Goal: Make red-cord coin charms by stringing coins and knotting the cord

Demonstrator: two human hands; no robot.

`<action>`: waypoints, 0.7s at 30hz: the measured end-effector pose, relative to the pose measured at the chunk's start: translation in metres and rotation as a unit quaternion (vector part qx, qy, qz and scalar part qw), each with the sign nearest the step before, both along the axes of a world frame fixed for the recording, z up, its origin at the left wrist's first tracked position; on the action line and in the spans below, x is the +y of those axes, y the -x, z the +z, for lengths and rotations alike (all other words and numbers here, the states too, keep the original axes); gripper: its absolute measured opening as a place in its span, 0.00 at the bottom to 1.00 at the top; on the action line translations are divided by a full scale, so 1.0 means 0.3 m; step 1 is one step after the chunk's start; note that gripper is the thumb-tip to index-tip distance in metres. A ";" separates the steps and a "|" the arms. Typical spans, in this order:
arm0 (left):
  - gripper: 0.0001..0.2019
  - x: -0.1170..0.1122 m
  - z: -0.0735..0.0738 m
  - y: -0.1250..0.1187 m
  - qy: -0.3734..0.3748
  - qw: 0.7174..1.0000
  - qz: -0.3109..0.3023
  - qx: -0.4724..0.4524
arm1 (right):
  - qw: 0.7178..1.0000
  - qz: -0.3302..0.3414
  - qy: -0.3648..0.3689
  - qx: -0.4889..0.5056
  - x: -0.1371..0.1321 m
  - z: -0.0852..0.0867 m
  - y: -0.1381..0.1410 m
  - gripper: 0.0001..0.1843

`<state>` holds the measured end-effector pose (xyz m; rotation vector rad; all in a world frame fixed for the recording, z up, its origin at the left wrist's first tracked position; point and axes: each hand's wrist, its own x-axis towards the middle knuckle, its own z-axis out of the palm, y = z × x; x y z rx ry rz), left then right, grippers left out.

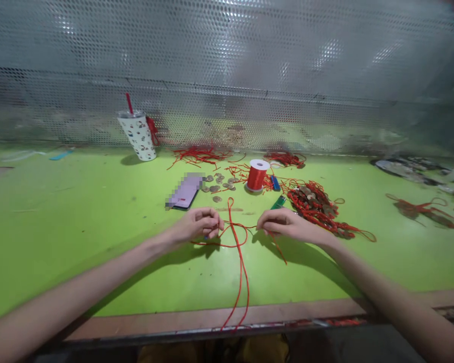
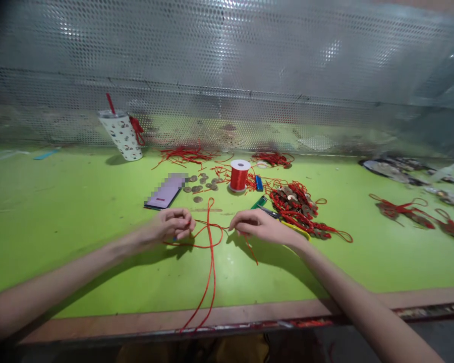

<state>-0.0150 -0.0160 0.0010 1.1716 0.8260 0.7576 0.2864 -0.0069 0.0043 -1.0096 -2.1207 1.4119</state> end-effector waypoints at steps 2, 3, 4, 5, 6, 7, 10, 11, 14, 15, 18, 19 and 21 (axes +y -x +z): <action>0.12 0.013 -0.001 -0.029 0.005 1.000 0.002 0.003 | 0.991 -0.034 0.097 0.086 0.018 -0.021 0.031 0.14; 0.13 0.018 -0.001 -0.041 0.007 1.000 0.002 -0.001 | 0.979 -0.063 0.136 0.135 0.026 -0.033 0.048 0.15; 0.14 0.024 -0.001 -0.051 0.009 1.000 0.003 -0.010 | 0.965 -0.097 0.163 0.180 0.031 -0.043 0.065 0.17; 0.15 0.029 -0.002 -0.060 0.011 1.000 0.005 -0.019 | 0.953 -0.126 0.179 0.210 0.035 -0.052 0.084 0.19; 0.16 0.034 -0.002 -0.067 0.010 1.000 0.008 -0.026 | 0.946 -0.151 0.181 0.221 0.038 -0.057 0.103 0.20; 0.16 0.039 -0.003 -0.075 0.007 0.999 0.014 -0.030 | 0.947 -0.166 0.175 0.214 0.039 -0.060 0.122 0.19; 0.17 0.053 -0.011 -0.098 -0.009 0.998 0.051 -0.023 | 0.958 -0.186 0.136 0.173 0.035 -0.055 0.176 0.17; 0.17 0.057 -0.013 -0.106 -0.013 0.997 0.068 -0.018 | 0.958 -0.192 0.125 0.170 0.033 -0.052 0.191 0.17; 0.23 0.062 -0.021 -0.131 -0.014 0.994 0.111 -0.005 | 0.951 -0.227 0.097 0.189 0.029 -0.053 0.223 0.20; 0.25 0.062 -0.023 -0.140 -0.013 0.993 0.120 -0.004 | 0.946 -0.243 0.086 0.195 0.029 -0.057 0.229 0.21; 0.25 0.059 -0.028 -0.164 0.001 0.988 0.151 -0.021 | 0.931 -0.292 0.052 0.214 0.023 -0.071 0.236 0.23; 0.23 0.059 -0.029 -0.171 0.009 0.986 0.166 -0.031 | 0.926 -0.303 0.042 0.220 0.019 -0.074 0.236 0.23; 0.21 0.057 -0.029 -0.183 0.025 0.980 0.193 -0.047 | 0.922 -0.314 0.027 0.225 0.006 -0.077 0.238 0.22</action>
